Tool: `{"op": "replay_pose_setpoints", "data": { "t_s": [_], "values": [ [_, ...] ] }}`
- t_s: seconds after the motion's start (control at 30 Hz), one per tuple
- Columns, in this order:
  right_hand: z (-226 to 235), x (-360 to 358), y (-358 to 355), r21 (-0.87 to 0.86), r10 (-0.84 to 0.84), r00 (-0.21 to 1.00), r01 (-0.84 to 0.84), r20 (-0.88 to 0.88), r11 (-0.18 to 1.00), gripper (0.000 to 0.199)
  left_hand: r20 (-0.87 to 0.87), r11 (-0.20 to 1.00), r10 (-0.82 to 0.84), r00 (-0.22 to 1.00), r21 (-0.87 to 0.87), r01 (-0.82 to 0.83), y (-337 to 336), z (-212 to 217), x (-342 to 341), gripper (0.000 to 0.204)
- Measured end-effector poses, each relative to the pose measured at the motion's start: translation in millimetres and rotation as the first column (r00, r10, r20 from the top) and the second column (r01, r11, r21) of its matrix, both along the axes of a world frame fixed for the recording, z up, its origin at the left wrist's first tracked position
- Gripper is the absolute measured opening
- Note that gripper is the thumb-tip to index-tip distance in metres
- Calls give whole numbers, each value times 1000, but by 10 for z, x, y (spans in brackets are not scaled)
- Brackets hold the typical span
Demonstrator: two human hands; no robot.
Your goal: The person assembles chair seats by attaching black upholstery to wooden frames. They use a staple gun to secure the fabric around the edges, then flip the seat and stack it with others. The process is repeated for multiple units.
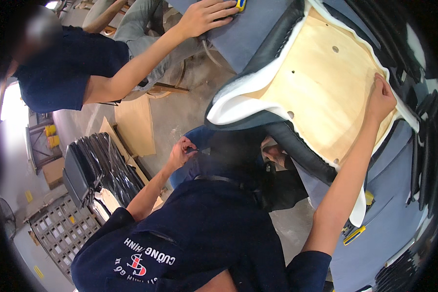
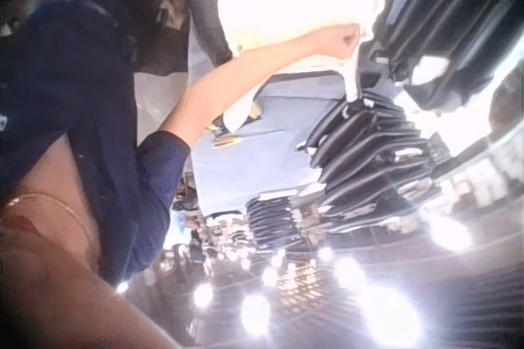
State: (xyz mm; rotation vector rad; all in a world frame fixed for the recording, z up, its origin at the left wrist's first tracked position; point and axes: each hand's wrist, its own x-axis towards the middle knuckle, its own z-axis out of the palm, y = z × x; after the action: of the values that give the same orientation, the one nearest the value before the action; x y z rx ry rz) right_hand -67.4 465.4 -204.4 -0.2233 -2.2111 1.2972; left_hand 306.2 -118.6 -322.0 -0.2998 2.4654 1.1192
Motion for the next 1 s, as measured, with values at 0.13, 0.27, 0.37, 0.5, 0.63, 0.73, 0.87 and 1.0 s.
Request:
{"op": "replay_pose_setpoints", "data": {
  "t_s": [0.13, 0.27, 0.37, 0.5, 0.63, 0.73, 0.87, 1.0],
  "values": [
    [-26, -3, 26, 9, 6, 1000, -6, 11, 1000, 22, -1, 998, -65, 998, -25, 65, -1, 50, -30, 17],
    [3, -21, 5, 21, 6, 1000, -6, 9, 1000, 22, -119, 952, -285, 951, -155, 265, -47, 8, -23, 16],
    [-42, 11, 17, 15, 4, 1000, -4, 15, 1000, 22, 41, 961, -258, 965, -90, 261, -46, 93, -129, 15],
    [5, 49, -8, 111, -6, 999, 0, 48, 994, 23, 206, 974, 37, 978, 213, -82, -291, 61, -414, 10],
    [-4, 31, 48, 59, -9, 998, 5, 60, 998, 24, 307, -176, 932, 191, 847, -501, -1193, -272, -931, 22],
    [-62, -35, 101, 44, 12, 997, -15, 74, 999, 24, 231, -138, 966, 118, 844, -518, -1283, -151, -1173, 30],
    [-89, -33, 89, -1, 25, 999, -25, 44, 1000, 24, 71, 717, 648, 758, 276, -639, -742, -117, -1106, 35],
    [-110, -7, 109, -3, -10, 999, 10, 52, 1000, 24, -83, 914, 160, 984, -364, -179, -29, -843, -449, 38]
  ]
}}
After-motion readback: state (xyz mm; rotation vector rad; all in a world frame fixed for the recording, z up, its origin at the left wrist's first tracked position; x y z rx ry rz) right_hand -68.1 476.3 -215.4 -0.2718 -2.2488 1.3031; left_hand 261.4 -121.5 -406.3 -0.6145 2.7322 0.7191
